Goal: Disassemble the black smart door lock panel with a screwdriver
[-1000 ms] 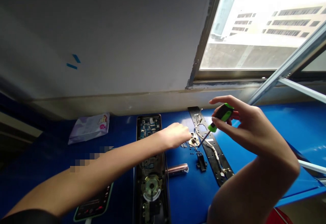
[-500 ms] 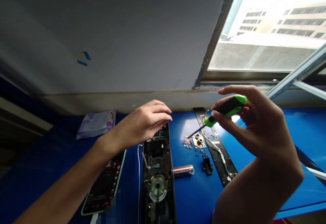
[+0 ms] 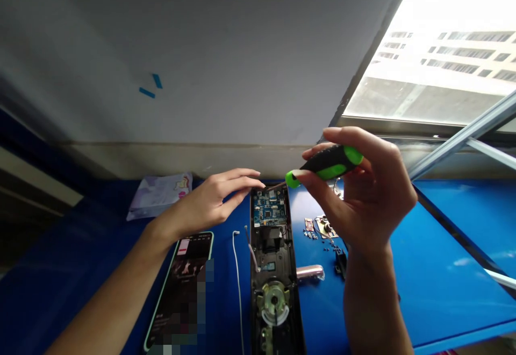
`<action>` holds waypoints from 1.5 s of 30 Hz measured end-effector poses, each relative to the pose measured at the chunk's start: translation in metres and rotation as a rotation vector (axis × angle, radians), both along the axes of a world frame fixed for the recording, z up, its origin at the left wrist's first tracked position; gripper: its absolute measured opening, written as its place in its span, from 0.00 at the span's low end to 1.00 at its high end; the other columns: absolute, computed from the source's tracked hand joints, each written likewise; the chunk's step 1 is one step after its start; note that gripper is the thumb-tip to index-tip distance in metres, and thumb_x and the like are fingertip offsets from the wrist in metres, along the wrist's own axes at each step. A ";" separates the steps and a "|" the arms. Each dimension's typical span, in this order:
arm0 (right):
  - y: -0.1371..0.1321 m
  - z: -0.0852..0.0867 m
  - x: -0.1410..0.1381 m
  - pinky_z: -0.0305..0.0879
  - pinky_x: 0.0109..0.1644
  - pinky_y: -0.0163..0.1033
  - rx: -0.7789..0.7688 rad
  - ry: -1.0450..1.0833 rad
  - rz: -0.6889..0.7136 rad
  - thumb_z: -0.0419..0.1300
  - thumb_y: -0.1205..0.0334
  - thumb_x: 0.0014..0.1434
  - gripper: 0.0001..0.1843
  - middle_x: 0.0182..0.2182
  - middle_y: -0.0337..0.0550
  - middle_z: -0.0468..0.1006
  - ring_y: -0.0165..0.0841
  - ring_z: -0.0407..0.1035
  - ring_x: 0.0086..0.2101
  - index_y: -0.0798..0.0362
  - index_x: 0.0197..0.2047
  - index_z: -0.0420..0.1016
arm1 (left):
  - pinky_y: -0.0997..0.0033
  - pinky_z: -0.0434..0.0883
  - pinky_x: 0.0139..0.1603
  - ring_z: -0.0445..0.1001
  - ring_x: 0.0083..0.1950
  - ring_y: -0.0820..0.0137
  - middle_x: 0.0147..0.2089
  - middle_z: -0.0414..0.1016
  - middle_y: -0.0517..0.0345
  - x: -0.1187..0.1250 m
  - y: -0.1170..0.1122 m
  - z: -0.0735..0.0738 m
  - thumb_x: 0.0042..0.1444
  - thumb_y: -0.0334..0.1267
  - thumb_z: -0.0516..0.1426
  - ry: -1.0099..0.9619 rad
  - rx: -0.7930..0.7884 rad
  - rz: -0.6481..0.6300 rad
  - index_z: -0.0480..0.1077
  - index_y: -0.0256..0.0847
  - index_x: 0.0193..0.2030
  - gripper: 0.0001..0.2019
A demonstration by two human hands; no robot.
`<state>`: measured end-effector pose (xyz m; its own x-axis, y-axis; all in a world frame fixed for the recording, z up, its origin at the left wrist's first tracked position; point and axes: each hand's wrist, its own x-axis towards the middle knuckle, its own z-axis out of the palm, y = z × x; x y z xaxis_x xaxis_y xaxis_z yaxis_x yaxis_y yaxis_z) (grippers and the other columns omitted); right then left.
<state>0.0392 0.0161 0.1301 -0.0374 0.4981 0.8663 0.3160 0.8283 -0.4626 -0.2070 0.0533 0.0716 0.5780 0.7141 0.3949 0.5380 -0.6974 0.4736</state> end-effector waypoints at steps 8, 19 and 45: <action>0.013 -0.014 -0.010 0.81 0.42 0.45 0.139 -0.059 0.071 0.73 0.73 0.56 0.31 0.43 0.40 0.84 0.37 0.82 0.40 0.46 0.61 0.76 | 0.62 0.71 0.70 0.76 0.65 0.63 0.64 0.79 0.51 0.000 0.002 -0.001 0.73 0.39 0.51 -0.047 -0.092 -0.039 0.77 0.42 0.58 0.16; 0.007 -0.014 -0.018 0.80 0.41 0.45 0.113 -0.062 0.031 0.72 0.74 0.56 0.34 0.44 0.40 0.85 0.36 0.81 0.40 0.44 0.63 0.76 | 0.59 0.70 0.71 0.76 0.66 0.62 0.64 0.79 0.51 -0.003 0.002 -0.004 0.72 0.37 0.50 -0.056 -0.159 -0.065 0.78 0.42 0.58 0.17; -0.007 -0.009 -0.022 0.78 0.52 0.40 0.014 -0.249 0.081 0.69 0.73 0.62 0.34 0.47 0.39 0.84 0.32 0.80 0.44 0.43 0.68 0.71 | 0.62 0.73 0.66 0.79 0.61 0.62 0.60 0.82 0.55 -0.007 -0.004 0.003 0.68 0.35 0.56 -0.097 -0.182 -0.099 0.78 0.44 0.57 0.15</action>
